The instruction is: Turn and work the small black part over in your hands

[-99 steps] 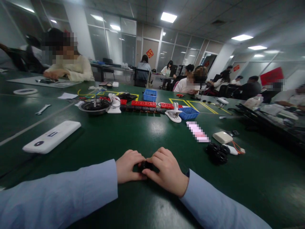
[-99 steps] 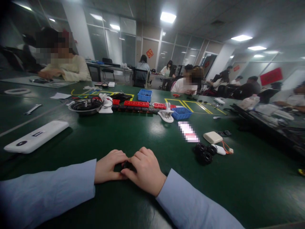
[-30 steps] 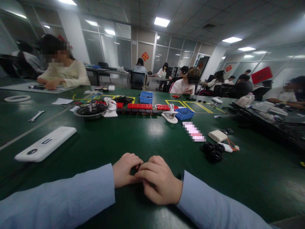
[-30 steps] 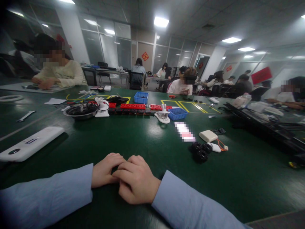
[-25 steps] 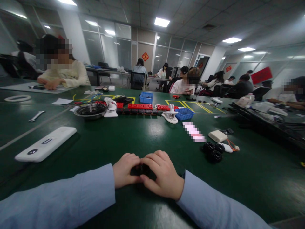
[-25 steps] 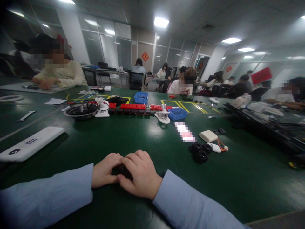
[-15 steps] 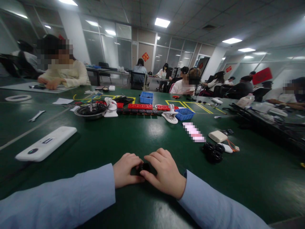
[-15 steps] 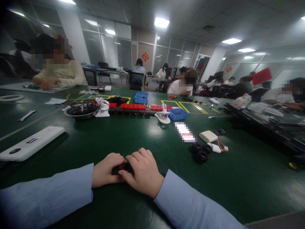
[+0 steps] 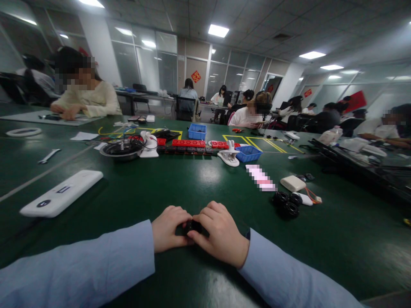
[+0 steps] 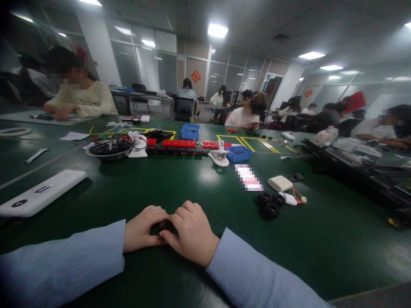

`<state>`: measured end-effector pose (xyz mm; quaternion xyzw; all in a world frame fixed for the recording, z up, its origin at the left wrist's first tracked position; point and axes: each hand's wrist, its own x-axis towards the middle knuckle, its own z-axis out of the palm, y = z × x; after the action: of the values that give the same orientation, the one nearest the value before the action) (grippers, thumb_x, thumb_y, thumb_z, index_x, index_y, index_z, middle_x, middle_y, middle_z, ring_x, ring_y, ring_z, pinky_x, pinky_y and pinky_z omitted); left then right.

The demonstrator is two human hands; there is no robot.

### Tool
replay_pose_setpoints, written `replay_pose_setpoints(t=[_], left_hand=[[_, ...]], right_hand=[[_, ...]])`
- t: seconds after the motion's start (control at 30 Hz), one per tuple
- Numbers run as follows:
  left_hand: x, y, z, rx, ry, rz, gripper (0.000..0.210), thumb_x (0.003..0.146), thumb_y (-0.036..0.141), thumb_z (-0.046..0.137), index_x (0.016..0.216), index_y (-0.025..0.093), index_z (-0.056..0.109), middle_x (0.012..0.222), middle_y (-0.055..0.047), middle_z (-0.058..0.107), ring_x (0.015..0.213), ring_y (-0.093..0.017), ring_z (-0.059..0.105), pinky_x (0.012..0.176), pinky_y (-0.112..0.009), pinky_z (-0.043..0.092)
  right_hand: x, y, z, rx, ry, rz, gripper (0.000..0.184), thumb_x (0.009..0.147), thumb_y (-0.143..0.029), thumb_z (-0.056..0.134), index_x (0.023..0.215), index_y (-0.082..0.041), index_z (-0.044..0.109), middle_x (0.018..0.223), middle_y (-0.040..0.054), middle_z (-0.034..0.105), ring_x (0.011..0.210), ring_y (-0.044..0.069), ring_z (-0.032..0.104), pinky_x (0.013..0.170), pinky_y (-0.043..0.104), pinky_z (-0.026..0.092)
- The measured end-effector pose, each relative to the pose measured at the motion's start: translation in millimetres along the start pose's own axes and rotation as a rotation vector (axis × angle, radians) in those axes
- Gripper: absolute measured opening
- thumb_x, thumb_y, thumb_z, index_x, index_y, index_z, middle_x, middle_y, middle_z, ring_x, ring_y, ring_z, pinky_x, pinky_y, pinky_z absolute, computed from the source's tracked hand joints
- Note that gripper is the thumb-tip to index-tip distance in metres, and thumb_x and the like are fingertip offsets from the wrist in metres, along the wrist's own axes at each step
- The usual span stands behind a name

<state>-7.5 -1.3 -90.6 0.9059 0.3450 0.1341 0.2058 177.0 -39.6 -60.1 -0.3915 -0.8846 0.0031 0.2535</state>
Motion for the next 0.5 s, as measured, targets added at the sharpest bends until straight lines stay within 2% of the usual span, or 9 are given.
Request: replay_pose_setpoints(t=[0.13,0.5], left_hand=[[0.0,-1.4,0.3,0.0,-0.013,-0.003,0.028,0.073,0.043,0.064,0.083,0.018,0.059,0.075,0.0,0.058,0.073,-0.018,0.051,0.069,-0.031,0.034],[-0.9,3.1,-4.5,-0.032,-0.01,-0.004,0.024,0.072,0.037,0.065,0.086,0.019,0.059,0.079,0.0,0.059,0.077,-0.019,0.052,0.072,-0.032,0.035]], right_hand=[[0.1,-0.1,0.2,-0.007,-0.016,-0.009,0.021,0.077,-0.035,0.061,0.085,-0.015,0.063,0.076,0.0051,0.06,0.075,0.018,0.046,0.064,0.032,0.034],[1.4,-1.1,-5.4,0.093,-0.07,-0.094,0.021,0.079,-0.021,0.05,0.096,-0.013,0.06,0.082,0.0077,0.059,0.078,0.019,0.045,0.07,0.034,0.039]])
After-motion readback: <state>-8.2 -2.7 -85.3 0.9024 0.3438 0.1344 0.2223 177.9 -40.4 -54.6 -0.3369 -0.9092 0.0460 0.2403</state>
